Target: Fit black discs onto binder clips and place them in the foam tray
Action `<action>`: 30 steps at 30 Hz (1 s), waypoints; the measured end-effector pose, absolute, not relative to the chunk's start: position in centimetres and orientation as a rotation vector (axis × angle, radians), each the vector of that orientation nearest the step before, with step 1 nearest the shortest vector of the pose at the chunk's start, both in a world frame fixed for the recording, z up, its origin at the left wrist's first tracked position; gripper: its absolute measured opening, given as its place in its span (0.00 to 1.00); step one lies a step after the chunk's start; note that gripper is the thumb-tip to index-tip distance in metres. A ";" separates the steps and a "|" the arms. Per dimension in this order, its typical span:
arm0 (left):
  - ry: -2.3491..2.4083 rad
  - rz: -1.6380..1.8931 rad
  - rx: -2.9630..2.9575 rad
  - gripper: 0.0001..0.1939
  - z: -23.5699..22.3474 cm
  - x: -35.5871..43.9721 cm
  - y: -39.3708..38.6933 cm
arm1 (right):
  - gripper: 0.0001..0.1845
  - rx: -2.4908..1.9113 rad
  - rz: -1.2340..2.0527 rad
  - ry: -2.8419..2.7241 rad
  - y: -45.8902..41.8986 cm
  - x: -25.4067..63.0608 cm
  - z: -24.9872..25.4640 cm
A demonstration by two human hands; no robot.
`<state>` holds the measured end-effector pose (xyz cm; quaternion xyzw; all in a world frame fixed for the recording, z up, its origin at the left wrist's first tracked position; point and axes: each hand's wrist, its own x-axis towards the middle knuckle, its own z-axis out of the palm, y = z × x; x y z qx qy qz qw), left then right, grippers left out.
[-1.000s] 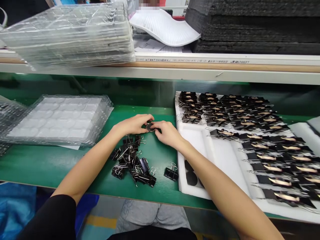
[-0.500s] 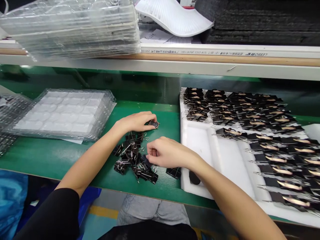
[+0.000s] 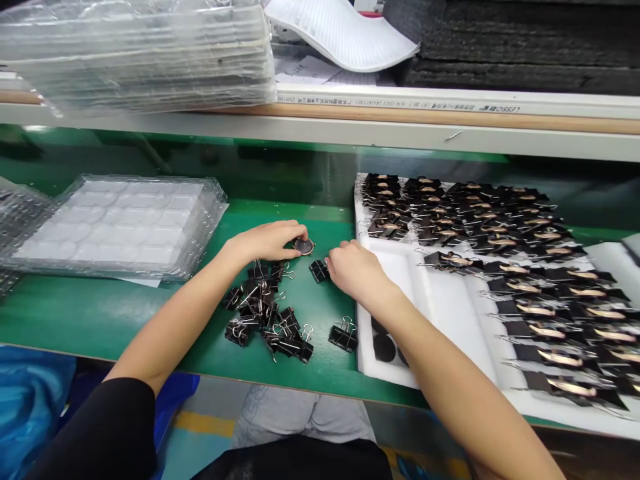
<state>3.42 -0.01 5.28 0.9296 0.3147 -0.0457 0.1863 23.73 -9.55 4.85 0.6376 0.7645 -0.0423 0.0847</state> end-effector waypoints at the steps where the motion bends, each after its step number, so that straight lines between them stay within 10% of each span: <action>1: 0.901 -0.135 2.625 0.11 5.4 3.4 -0.1 | 0.16 1.904 -0.037 2.291 -9.8 23.6 5.0; 9: 0.948 -0.152 2.680 0.18 5.5 3.6 -0.8 | 0.09 1.910 -0.640 2.541 -9.5 24.9 5.8; 30: 1.051 -0.162 2.877 0.16 4.7 3.9 -0.8 | 0.26 2.626 -0.059 2.399 0.1 21.9 1.6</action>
